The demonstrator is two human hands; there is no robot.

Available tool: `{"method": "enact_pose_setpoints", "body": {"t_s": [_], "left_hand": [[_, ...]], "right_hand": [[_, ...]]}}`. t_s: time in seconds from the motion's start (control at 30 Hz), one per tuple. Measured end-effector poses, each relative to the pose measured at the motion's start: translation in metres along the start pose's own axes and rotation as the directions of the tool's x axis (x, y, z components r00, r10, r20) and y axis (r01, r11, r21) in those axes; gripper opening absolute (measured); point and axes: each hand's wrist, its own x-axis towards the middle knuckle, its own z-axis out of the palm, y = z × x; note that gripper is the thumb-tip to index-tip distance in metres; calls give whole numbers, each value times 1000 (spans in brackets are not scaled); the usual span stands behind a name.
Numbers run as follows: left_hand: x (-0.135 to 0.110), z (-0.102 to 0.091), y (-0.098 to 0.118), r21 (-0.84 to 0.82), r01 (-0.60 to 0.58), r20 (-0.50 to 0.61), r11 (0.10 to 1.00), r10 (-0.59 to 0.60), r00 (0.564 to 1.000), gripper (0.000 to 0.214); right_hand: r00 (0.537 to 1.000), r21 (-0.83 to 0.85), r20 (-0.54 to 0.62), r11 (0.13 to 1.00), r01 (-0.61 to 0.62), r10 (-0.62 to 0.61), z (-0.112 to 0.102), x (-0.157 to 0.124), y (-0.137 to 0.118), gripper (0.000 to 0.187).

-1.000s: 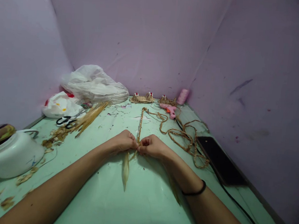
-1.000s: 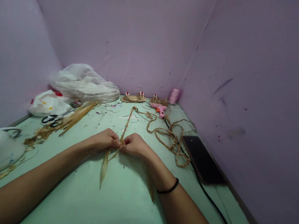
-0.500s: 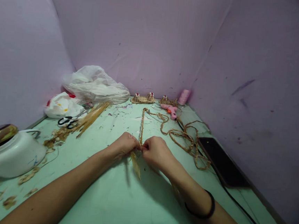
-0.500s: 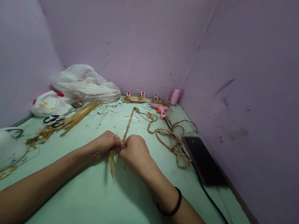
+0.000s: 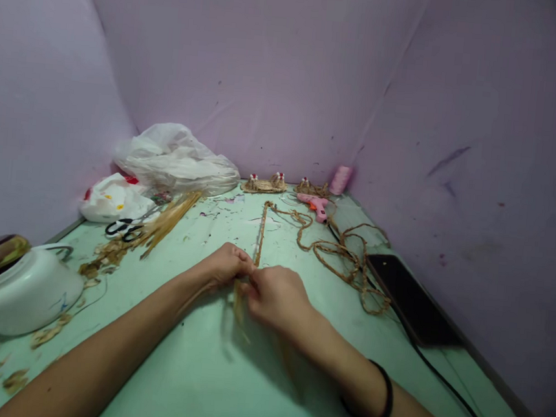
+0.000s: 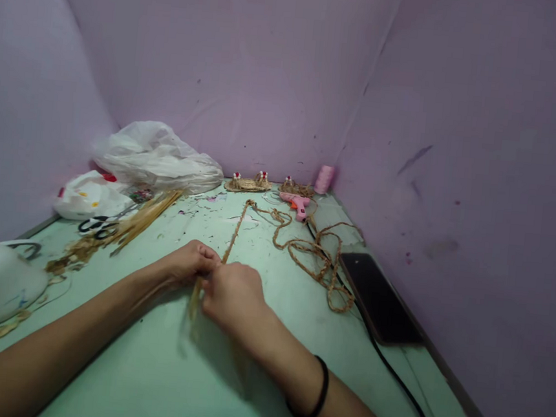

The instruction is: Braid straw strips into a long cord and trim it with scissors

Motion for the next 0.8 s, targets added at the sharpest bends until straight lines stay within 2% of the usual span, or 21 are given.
{"method": "enact_pose_setpoints", "body": {"t_s": [0.07,0.1,0.13,0.2,0.27,0.33,0.43,0.53,0.67,0.73,0.8], "left_hand": [[1,-5,0,-39,34,44,999,-32,999,15],[2,-7,1,-59,54,68,997,-50,996,17],[2,-9,1,-75,73,89,994,-67,994,18],[2,-11,1,-105,114,129,988,-100,987,20],[2,-12,1,-124,135,158,983,-114,981,20],[1,-12,0,-132,132,169,982,-109,980,20],[1,-11,-1,-104,123,167,987,-104,980,20],[2,-11,-2,-72,97,190,993,-81,978,20],[2,-9,-1,-7,82,171,997,-80,982,20],[0,-8,2,44,69,143,997,-74,987,20],[-4,-6,6,90,29,121,996,-39,992,19]], "right_hand": [[993,213,-14,971,-108,113,-13,9,12,36],[977,380,-27,906,-187,213,-18,14,18,39],[958,548,-27,806,-224,285,-22,18,23,36],[927,786,110,540,-302,359,-23,25,27,25],[912,871,279,321,-372,300,-17,27,25,15],[915,892,358,221,-394,187,-7,26,20,14],[927,912,367,166,-376,79,2,23,14,22],[906,892,420,160,-423,54,3,22,14,23],[904,853,403,298,-428,146,4,23,17,20],[910,826,357,384,-413,211,7,23,18,18],[914,814,293,428,-392,280,11,23,19,15]]}}
